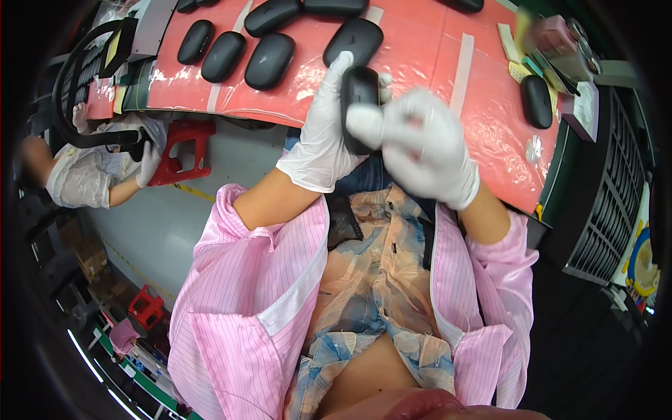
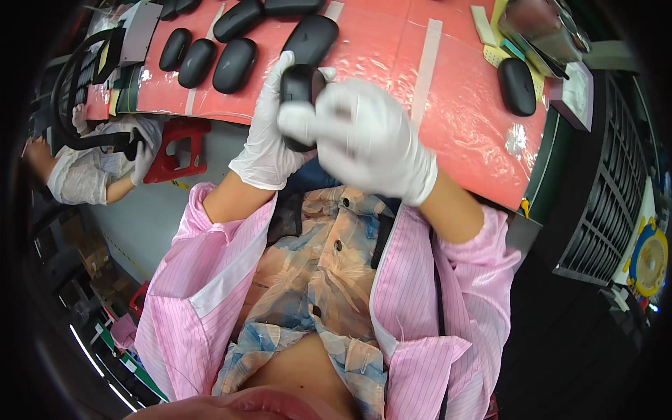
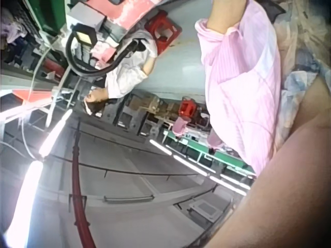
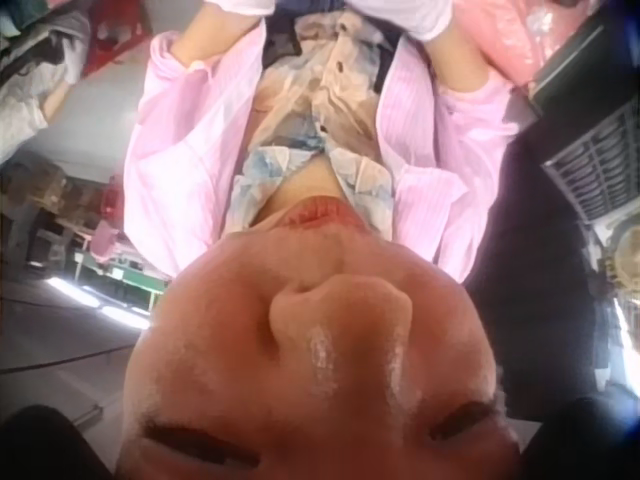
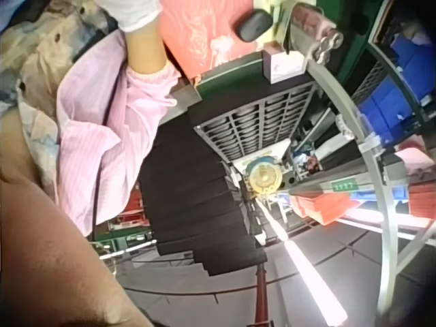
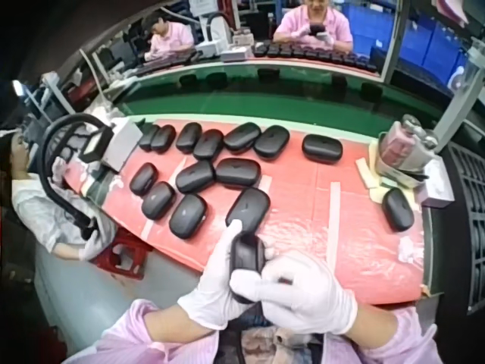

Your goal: Inspecting and cleaning earbud charging cases with a cloth on a production line.

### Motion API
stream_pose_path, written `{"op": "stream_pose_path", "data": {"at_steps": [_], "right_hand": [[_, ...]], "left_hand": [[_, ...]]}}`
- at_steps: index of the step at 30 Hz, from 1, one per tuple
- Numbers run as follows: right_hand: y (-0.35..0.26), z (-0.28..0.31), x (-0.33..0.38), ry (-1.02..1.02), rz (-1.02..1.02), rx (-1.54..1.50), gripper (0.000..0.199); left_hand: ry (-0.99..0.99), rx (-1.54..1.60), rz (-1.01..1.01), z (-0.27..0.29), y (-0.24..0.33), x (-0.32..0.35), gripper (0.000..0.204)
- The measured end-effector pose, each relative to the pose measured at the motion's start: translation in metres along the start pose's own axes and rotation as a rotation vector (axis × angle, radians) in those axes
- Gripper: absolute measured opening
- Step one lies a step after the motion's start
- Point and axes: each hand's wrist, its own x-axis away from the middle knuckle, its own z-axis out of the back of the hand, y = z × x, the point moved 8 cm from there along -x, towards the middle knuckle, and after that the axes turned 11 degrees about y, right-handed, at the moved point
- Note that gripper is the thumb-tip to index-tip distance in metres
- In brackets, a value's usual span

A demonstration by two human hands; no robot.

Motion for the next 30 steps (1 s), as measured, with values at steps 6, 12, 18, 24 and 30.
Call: {"op": "stream_pose_path", "data": {"at_steps": [6,12,18,24,30], "right_hand": [[0.002,0.007,0.044,0.046,-0.069,0.086,0.032],[0.018,0.053,-0.004,0.377,-0.201,0.165,0.032],[-0.022,0.001,-0.006,-0.005,0.088,0.237,0.043],[-0.007,0.035,-0.006,0.205,0.035,0.309,0.04],[-0.015,0.007,-0.007,0.027,0.163,0.212,0.047]], "left_hand": [[-0.515,0.253,0.28,-0.025,-0.008,0.002,0.075],[-0.565,0.245,0.311,-0.043,-0.024,0.015,0.119],[-0.687,0.079,0.16,-0.044,-0.022,0.018,0.106],[-0.705,0.241,0.301,-0.042,-0.023,0.02,0.105],[-0.641,0.019,0.187,-0.037,-0.022,0.013,0.103]]}}
